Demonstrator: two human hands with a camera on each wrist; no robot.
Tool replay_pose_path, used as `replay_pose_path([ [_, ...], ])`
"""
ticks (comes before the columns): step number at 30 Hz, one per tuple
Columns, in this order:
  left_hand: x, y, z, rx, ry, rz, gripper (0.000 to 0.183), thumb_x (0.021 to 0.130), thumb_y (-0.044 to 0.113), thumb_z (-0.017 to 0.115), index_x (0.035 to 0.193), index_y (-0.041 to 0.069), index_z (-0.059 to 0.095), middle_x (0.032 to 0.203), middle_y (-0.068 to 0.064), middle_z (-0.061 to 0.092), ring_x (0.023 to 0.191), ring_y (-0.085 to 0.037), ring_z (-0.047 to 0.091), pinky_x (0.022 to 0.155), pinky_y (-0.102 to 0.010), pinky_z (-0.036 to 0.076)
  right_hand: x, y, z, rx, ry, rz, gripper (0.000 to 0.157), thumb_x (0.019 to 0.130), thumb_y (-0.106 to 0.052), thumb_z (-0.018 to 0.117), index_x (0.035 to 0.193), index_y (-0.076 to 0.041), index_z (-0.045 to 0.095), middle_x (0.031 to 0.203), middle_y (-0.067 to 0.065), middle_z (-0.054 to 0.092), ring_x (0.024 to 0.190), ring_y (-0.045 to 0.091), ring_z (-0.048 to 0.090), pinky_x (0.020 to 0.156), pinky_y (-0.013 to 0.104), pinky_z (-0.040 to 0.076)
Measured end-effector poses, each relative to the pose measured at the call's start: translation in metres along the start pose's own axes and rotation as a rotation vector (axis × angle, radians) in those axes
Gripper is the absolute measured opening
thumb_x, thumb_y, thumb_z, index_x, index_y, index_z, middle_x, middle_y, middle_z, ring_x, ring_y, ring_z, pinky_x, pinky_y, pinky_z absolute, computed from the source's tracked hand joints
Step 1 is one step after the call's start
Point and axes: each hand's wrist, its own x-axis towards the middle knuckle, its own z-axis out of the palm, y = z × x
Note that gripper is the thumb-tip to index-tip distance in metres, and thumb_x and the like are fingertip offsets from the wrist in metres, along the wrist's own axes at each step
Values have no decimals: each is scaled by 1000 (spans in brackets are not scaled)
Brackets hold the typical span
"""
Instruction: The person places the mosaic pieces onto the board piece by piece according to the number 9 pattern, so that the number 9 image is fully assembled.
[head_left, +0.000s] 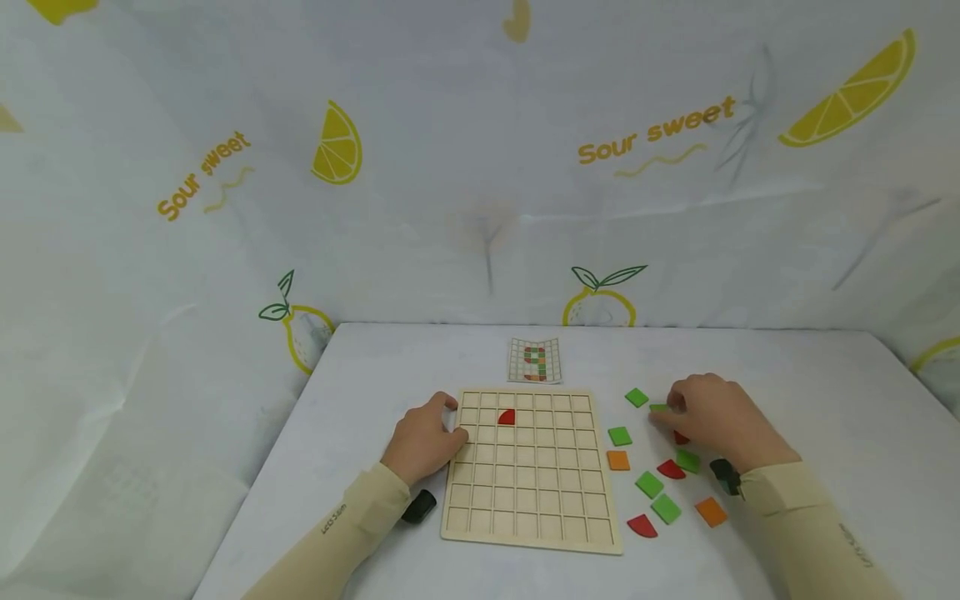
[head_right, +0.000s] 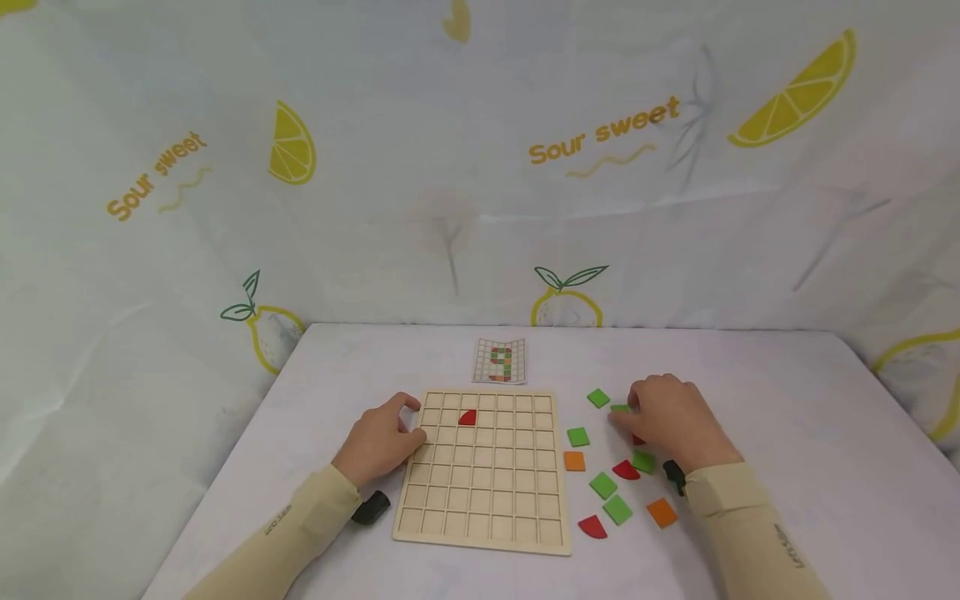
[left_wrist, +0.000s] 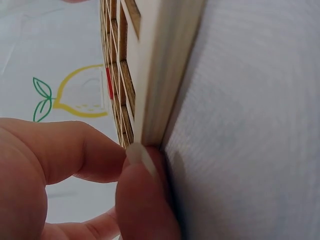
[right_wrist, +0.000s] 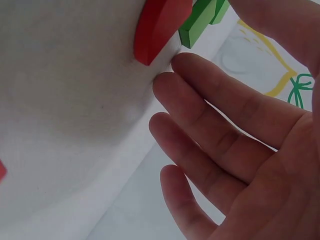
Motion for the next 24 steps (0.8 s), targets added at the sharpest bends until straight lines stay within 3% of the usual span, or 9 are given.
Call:
replay_pose_path([
  [6,0,1,0,4,0,6,47,95,23,71,138,9,63,66,1,61,59,-15,54,56,-31,42,0,-1,2,5,9,8,30,93,-33,81,93,-3,75,68,-1,63,79,23,58,74,43,54],
  [11,0,0,-1,7,0,2,47,94,23,72,138,9,63,71,0,62,62,-16,56,58,-31,43,3,0,4,3,26,9,30,91,-26,82,102,2,77,83,7,68,83,27,60,80,51,57],
  [17,0,-1,1,6,-5,1,47,94,23,71,138,9,63,72,0,63,61,-16,56,58,-31,43,4,0,4,26,-14,54,34,91,-22,84,109,5,76,98,16,72,85,29,59,82,51,59],
  [24,-2,2,-1,19,10,9,47,93,22,72,137,9,64,74,-1,63,62,-16,57,58,-31,43,3,2,1,41,-12,64,31,91,-19,82,109,6,75,95,16,71,85,29,60,80,49,60],
])
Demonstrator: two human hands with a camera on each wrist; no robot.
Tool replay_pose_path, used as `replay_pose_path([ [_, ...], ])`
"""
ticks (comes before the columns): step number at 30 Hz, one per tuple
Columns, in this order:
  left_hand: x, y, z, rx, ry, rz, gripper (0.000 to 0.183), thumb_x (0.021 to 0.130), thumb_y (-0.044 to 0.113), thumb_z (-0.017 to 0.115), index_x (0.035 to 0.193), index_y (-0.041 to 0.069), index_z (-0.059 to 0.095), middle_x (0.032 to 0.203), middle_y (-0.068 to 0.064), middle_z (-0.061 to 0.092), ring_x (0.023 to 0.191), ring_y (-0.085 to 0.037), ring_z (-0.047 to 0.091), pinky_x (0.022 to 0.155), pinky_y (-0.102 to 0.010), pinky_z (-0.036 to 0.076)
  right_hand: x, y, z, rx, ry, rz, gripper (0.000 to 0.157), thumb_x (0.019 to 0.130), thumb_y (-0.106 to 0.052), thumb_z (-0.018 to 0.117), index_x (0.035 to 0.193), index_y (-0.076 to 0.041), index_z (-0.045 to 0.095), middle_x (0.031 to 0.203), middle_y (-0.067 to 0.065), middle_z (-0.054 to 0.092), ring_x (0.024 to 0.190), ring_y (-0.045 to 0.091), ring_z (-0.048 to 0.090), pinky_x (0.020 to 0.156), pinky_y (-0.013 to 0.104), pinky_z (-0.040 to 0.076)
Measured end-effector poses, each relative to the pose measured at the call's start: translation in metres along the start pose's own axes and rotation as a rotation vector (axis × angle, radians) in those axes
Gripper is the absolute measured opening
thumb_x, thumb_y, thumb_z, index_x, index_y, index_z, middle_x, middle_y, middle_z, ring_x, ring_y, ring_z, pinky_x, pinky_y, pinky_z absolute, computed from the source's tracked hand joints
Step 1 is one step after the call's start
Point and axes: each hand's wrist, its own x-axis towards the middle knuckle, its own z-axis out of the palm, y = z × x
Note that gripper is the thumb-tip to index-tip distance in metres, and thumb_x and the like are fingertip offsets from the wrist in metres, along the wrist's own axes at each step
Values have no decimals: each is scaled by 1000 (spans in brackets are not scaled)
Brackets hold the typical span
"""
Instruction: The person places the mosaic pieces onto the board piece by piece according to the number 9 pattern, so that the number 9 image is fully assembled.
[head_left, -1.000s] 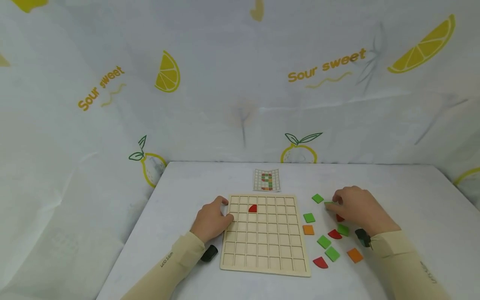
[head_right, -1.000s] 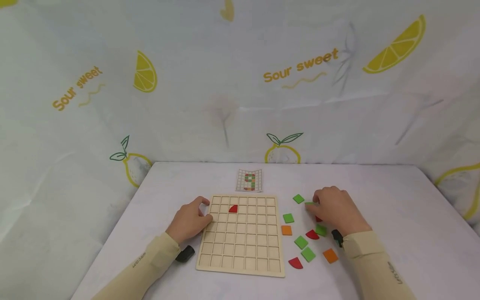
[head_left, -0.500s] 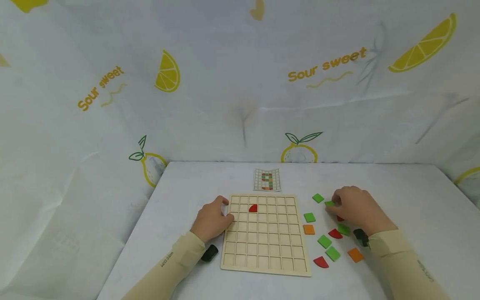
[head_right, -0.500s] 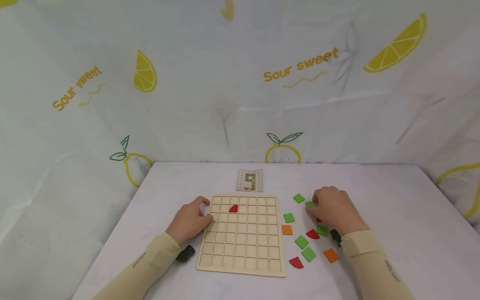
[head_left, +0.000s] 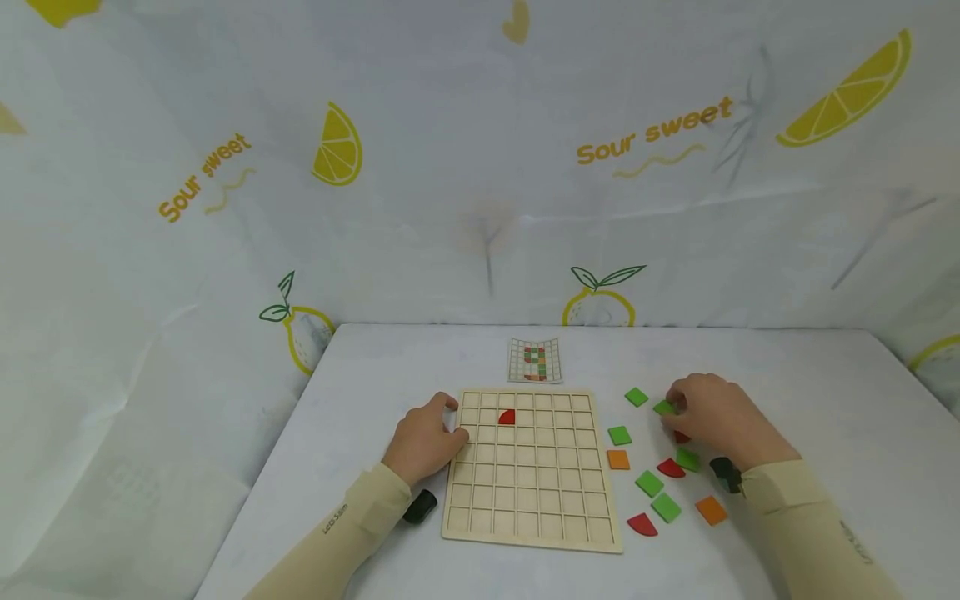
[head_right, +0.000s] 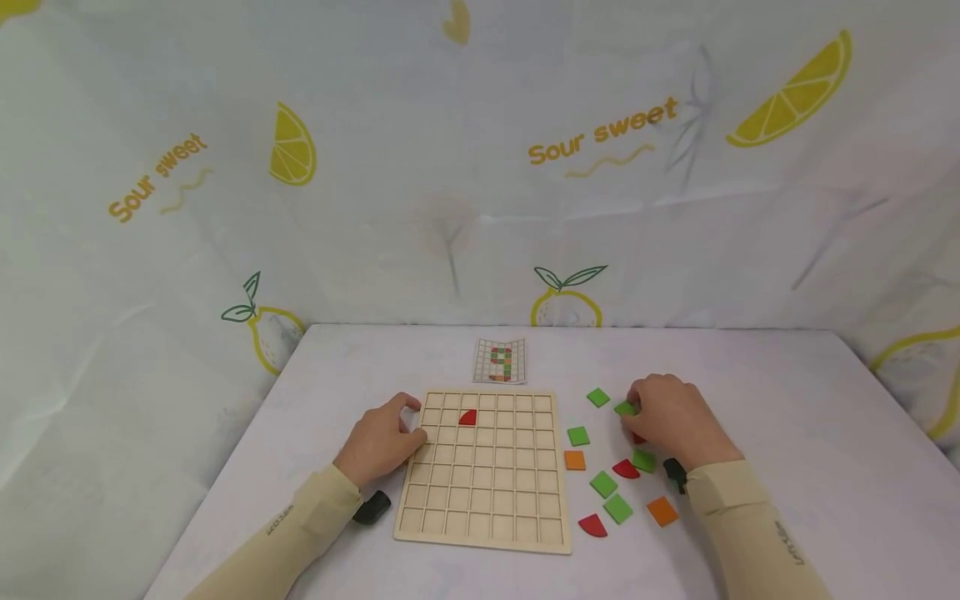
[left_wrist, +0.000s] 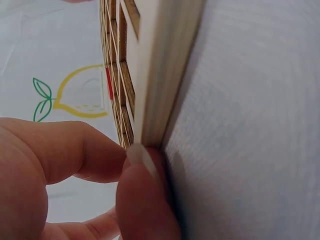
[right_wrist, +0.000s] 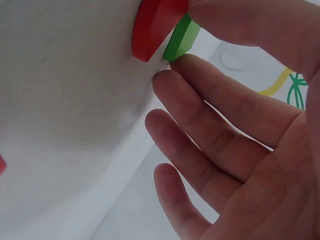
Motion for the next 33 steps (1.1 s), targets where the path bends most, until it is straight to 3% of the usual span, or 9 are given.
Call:
replay_pose_path([
  [15,1,-4,0,-15,-8,-11,46,94,22,71,138,9,64,66,0,59,60,-15,54,56,-31,41,2,2,1,8,-8,-18,24,91,-14,78,106,5,75,94,14,71,85,28,60,78,48,59],
  [22,1,-3,1,-27,-15,-17,47,94,21,71,138,8,63,64,1,56,59,-15,52,56,-31,40,2,-2,1,23,-26,3,28,92,-17,79,111,4,76,102,18,72,88,29,60,81,49,60],
  [33,1,-2,2,-27,-2,4,47,94,21,71,138,8,63,62,2,52,56,-14,48,54,-30,38,2,-23,1,14,18,-132,27,91,-17,80,111,1,77,104,13,74,89,26,62,80,46,59],
])
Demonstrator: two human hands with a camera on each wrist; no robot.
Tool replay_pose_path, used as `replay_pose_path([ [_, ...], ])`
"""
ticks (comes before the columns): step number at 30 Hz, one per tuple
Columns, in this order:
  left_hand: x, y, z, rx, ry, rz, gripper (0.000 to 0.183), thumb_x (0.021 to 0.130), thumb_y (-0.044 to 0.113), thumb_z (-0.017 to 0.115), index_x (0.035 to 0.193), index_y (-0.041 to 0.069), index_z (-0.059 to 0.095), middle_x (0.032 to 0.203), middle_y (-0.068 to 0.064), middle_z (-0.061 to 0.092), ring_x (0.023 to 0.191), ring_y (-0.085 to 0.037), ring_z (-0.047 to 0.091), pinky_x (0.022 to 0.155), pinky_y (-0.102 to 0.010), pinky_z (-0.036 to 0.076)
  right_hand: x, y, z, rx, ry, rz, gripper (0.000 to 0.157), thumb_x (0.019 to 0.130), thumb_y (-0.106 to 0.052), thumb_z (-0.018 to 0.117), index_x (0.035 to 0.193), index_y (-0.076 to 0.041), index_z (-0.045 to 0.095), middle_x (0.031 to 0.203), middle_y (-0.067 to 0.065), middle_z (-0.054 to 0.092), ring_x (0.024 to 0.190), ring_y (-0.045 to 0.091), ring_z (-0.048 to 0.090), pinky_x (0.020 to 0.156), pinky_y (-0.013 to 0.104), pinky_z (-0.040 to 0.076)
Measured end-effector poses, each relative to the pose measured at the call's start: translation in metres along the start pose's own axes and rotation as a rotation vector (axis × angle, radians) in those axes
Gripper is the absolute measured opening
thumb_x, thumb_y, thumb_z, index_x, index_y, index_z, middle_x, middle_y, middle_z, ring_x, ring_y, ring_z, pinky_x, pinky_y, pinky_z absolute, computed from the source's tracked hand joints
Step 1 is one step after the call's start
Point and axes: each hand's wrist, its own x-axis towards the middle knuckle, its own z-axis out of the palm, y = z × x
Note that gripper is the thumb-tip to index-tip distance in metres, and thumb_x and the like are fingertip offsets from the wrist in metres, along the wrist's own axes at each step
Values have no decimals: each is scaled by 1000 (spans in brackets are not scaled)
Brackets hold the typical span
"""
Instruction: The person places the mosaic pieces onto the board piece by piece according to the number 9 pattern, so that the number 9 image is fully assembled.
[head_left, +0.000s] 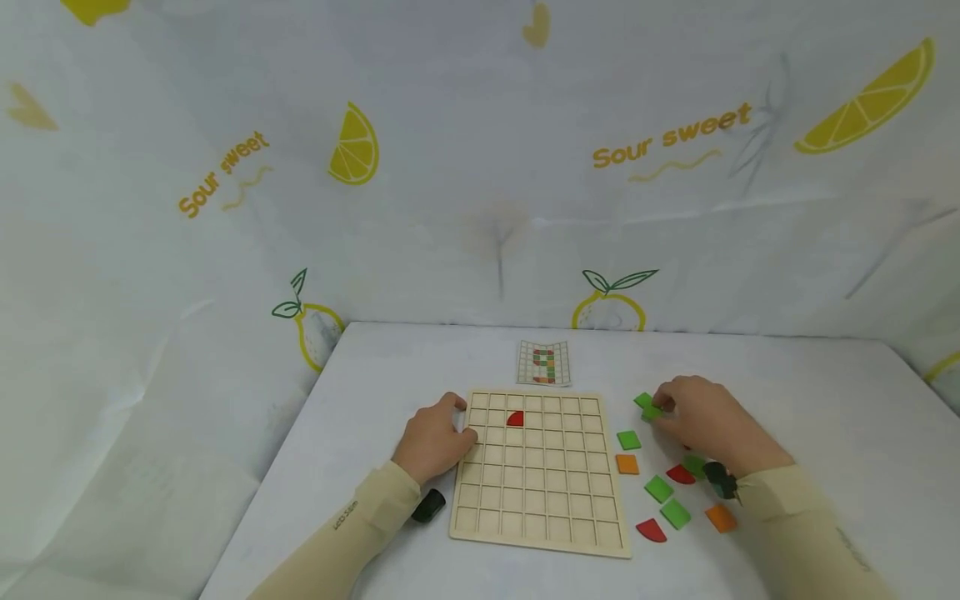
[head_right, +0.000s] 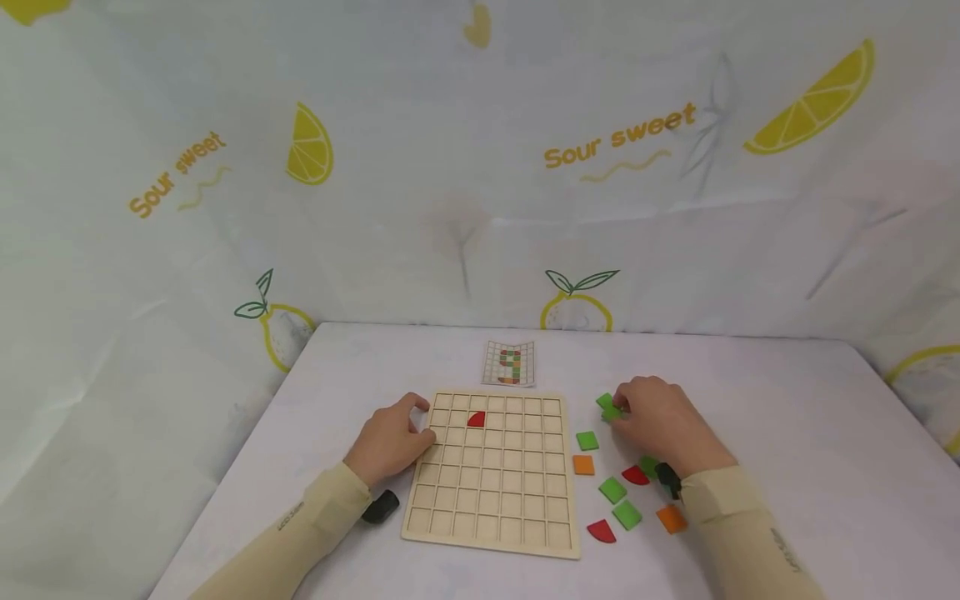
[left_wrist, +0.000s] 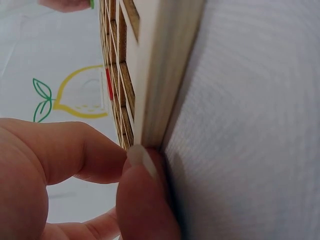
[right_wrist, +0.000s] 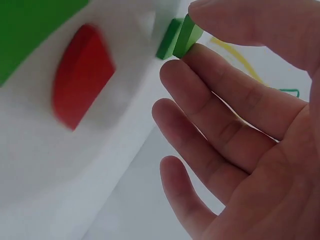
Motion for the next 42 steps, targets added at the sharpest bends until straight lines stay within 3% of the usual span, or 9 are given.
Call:
replay_pose_path([
  [11,2,-2,-2,6,3,2,47,94,23,72,138,8,63,65,1,58,59,-15,52,56,-31,41,18,-49,1,-58,35,-152,18,89,-19,82,102,-7,79,96,3,73,91,24,64,88,51,56],
  [23,4,1,-2,6,1,-1,47,94,23,72,138,8,63,66,0,59,60,-15,54,57,-32,42,37,-106,19,-83,47,-255,14,89,-18,82,100,-9,81,93,0,74,92,21,66,96,53,55],
  [34,-2,2,2,-11,0,17,46,94,21,72,136,7,63,62,2,55,56,-14,50,54,-30,39,38,-127,43,-75,86,-349,1,92,-12,79,91,-12,79,95,-2,76,99,25,70,102,58,53],
  [42,0,0,-1,-3,15,24,45,94,20,72,136,5,63,61,2,54,54,-13,49,52,-29,39,43,-133,46,-103,86,-367,14,91,-8,77,82,-18,73,88,-5,70,86,18,61,98,57,53],
])
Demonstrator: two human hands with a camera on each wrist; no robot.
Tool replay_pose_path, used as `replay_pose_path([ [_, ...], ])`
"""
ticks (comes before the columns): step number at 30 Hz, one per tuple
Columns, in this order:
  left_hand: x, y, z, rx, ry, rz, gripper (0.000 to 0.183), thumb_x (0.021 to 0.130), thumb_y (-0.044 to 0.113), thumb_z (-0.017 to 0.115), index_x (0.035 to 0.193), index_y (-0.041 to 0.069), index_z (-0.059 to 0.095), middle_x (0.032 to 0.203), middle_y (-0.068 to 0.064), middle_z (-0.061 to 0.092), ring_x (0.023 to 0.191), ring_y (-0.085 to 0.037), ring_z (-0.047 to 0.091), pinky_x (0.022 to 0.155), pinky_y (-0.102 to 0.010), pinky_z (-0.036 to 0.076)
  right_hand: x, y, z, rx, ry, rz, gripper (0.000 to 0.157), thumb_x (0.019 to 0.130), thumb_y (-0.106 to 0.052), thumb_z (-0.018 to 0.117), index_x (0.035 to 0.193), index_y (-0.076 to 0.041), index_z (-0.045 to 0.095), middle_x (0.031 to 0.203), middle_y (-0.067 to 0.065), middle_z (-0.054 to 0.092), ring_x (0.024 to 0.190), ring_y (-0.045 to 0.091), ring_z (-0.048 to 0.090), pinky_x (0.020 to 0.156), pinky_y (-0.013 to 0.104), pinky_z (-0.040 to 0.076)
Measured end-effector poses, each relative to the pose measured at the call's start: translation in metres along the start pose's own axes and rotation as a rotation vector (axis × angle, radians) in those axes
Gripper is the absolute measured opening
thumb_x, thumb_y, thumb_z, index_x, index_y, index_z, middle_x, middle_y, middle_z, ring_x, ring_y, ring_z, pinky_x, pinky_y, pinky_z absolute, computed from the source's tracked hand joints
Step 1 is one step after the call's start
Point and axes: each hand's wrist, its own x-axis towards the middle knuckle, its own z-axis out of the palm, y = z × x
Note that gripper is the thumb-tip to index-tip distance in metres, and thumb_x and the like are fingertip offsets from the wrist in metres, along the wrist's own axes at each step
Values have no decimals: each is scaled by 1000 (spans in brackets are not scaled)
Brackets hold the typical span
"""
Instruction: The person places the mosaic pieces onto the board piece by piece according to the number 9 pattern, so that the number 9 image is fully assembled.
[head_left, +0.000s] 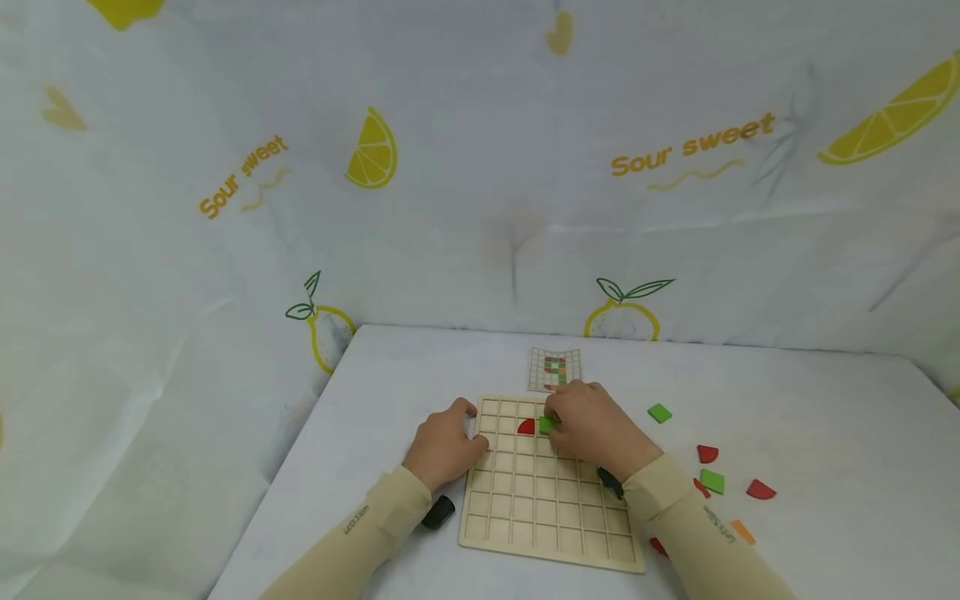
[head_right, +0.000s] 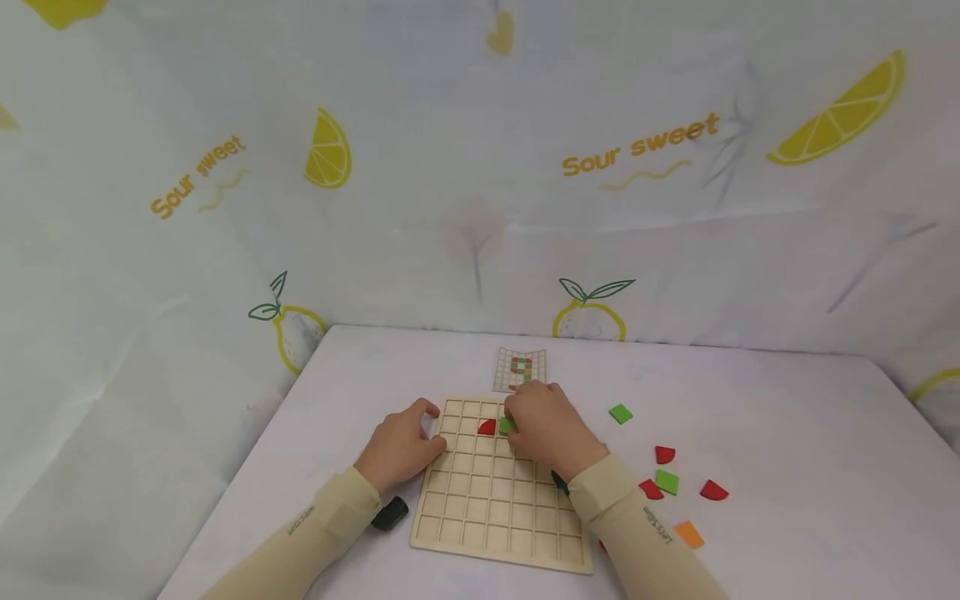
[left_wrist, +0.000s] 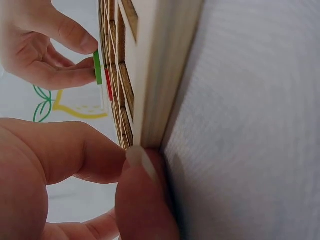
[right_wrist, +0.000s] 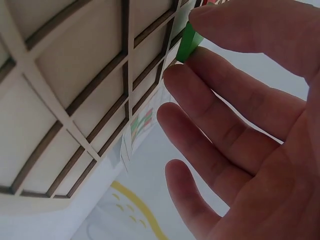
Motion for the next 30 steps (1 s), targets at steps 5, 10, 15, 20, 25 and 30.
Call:
replay_pose_path([
  [5,0,-2,1,0,0,1,45,94,21,71,136,6,63,61,3,53,54,-12,48,52,-29,38,1,-1,3,-20,3,-31,8,90,-9,78,87,-16,76,88,-4,69,86,19,62,94,55,54],
  [10,-1,-2,1,3,5,2,45,94,20,71,135,5,63,61,3,52,54,-13,47,52,-29,37,2,-2,5,-30,-16,-33,6,89,-8,79,93,-13,79,90,-1,70,88,21,65,93,55,54],
  [15,-2,-2,1,-1,-3,-9,44,94,21,70,135,6,63,62,2,53,54,-13,47,53,-30,38,1,-3,6,-31,-26,-16,5,90,-9,80,92,-13,79,91,-2,71,88,21,64,94,56,55],
  [20,-2,-2,1,3,-3,-5,45,93,21,71,135,6,63,63,2,55,55,-14,50,53,-31,39,1,-2,7,-32,-21,-16,4,90,-9,79,92,-13,79,91,-2,71,88,21,64,95,56,54],
  [25,-1,-2,1,9,-4,2,46,93,21,70,135,6,62,64,1,58,56,-14,52,54,-31,41,1,-1,7,-37,-26,-14,4,90,-10,79,92,-13,78,91,-2,70,88,21,64,96,56,54],
  [30,0,-1,1,5,-5,4,45,94,21,70,136,6,62,64,1,57,56,-13,51,54,-30,40,1,-1,6,-36,-21,-6,6,90,-8,79,93,-13,79,93,-1,72,90,22,65,97,56,54],
])
